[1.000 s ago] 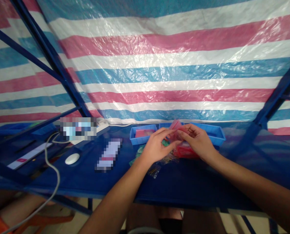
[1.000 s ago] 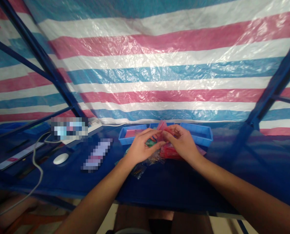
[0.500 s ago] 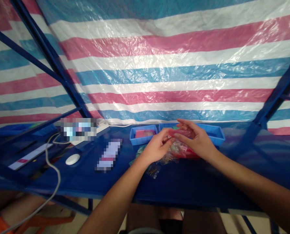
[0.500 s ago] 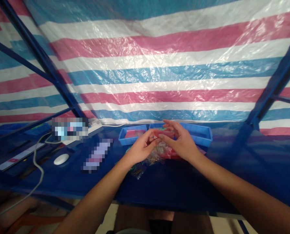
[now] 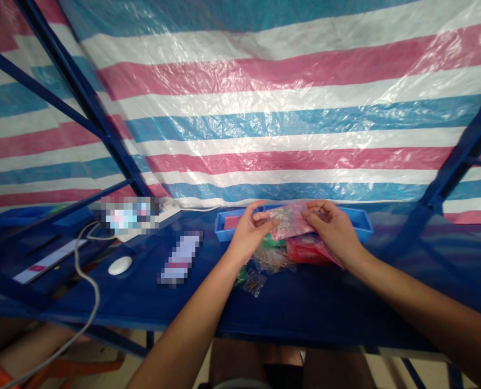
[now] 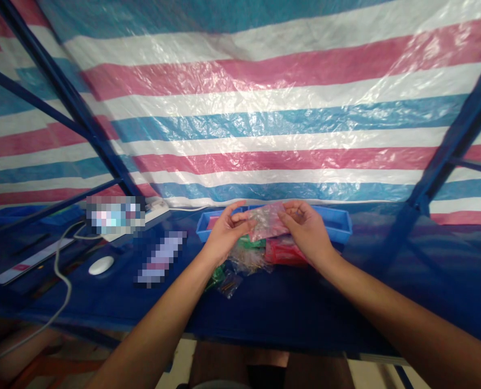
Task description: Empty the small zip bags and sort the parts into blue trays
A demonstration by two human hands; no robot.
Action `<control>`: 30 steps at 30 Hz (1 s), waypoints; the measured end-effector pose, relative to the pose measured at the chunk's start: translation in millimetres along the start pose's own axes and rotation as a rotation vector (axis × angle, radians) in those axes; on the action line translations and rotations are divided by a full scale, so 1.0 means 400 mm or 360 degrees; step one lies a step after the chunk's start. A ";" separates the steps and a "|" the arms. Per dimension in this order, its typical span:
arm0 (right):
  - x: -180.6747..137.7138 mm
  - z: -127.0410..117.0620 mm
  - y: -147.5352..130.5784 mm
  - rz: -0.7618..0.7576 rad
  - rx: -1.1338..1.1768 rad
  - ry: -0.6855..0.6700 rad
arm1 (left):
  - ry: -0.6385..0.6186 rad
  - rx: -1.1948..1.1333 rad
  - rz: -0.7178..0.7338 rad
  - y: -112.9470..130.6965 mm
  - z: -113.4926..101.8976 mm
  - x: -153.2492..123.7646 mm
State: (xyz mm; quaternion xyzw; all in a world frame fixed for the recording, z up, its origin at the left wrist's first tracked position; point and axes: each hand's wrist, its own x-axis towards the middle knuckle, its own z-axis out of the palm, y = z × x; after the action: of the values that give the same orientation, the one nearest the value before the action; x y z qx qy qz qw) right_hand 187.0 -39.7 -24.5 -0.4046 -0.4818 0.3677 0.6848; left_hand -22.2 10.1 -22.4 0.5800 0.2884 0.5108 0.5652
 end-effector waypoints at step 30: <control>-0.075 0.020 -0.016 -0.0933 -0.1241 -0.1227 | 0.0376 0.2497 0.0325 0.036 -0.148 0.015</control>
State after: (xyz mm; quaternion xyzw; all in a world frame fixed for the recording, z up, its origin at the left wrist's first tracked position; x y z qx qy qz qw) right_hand 172.0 -67.4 -27.6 -0.3138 -0.8844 0.0810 0.3359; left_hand -78.2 34.3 -16.7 0.7740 0.5671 0.2663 -0.0916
